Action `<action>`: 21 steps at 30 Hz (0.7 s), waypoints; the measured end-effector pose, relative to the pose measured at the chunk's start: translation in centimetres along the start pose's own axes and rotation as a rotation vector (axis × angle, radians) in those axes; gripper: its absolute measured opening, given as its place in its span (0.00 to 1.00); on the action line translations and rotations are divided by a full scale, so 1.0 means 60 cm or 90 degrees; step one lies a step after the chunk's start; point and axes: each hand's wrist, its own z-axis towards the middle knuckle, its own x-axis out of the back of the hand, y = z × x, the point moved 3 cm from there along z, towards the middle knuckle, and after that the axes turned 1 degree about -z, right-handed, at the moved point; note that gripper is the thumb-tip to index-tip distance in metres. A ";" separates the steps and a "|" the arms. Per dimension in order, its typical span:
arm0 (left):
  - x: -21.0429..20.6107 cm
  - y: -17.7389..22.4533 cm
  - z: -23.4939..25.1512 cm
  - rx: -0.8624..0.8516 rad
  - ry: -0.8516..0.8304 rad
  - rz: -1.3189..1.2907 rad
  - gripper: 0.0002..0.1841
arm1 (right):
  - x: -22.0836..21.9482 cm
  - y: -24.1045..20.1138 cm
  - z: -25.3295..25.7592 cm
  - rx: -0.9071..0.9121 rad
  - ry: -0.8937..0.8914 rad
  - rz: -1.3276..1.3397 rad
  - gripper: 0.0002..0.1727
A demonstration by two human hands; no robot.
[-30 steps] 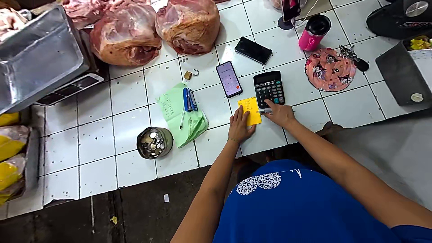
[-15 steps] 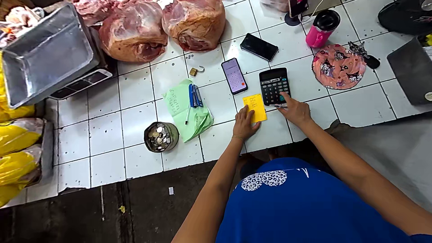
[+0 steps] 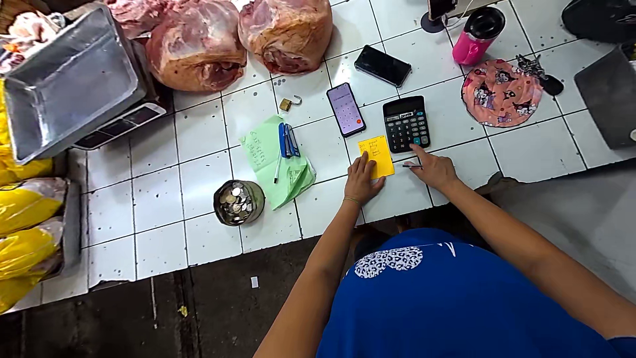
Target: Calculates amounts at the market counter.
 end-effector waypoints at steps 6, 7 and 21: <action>0.004 0.004 0.004 0.008 -0.004 -0.010 0.30 | 0.013 -0.001 0.039 -0.020 -0.037 -0.018 0.34; 0.003 0.003 0.002 0.008 -0.003 -0.009 0.30 | 0.012 -0.001 0.041 -0.030 -0.052 -0.019 0.34; 0.005 0.000 -0.001 0.028 0.036 -0.054 0.27 | 0.060 -0.030 0.089 -0.066 -0.053 -0.007 0.36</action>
